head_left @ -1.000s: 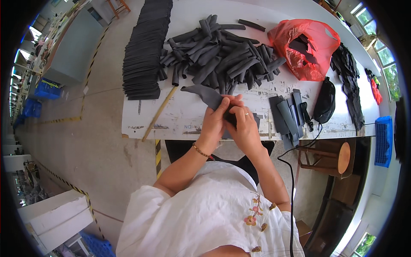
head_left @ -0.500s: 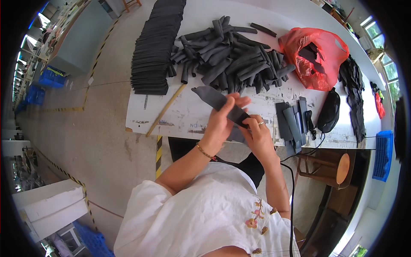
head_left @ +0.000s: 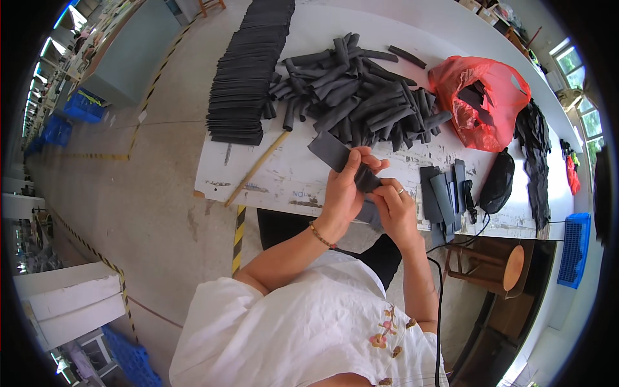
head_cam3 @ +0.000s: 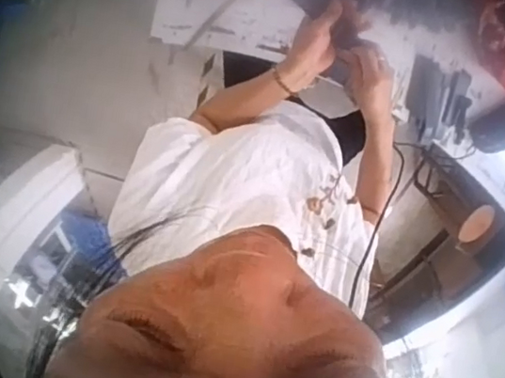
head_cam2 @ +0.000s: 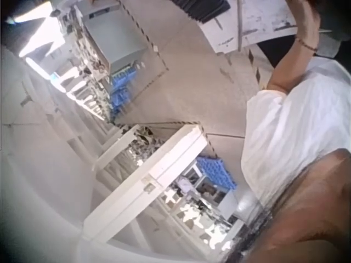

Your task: Fitting black foam sleeves onto rectangular components at a workbench.

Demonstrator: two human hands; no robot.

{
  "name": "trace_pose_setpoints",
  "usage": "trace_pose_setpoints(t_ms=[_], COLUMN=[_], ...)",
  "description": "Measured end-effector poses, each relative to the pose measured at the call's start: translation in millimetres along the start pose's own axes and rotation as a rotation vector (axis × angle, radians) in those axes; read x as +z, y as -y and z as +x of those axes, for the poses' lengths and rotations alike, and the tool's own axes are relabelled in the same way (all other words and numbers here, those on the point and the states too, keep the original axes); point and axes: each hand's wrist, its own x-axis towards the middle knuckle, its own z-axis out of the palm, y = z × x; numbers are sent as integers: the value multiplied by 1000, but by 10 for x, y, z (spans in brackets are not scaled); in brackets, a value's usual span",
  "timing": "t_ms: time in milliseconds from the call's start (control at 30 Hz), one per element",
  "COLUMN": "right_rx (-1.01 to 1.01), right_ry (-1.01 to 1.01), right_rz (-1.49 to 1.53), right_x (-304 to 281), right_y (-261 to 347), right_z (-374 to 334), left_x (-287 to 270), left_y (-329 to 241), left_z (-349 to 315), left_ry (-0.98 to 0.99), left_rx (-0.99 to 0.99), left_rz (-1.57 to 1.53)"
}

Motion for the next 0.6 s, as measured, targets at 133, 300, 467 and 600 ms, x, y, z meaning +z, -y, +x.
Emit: trace_pose_setpoints(t_ms=[133, 300, 467, 600], right_rx=[15, 37, 30, 92], right_ry=[3, 17, 10, 13], right_rz=[23, 53, 54, 97], right_x=[18, 32, 50, 81], right_y=[10, 21, 9, -30], right_z=[34, 59, 59, 37], left_x=[-22, -19, -47, -107], left_y=[0, 32, 51, 63], left_z=[8, 16, 2, 36], left_ry=[7, -12, -25, -20], left_rx=[19, 30, 29, 7], left_rz=[6, 2, -18, -5])
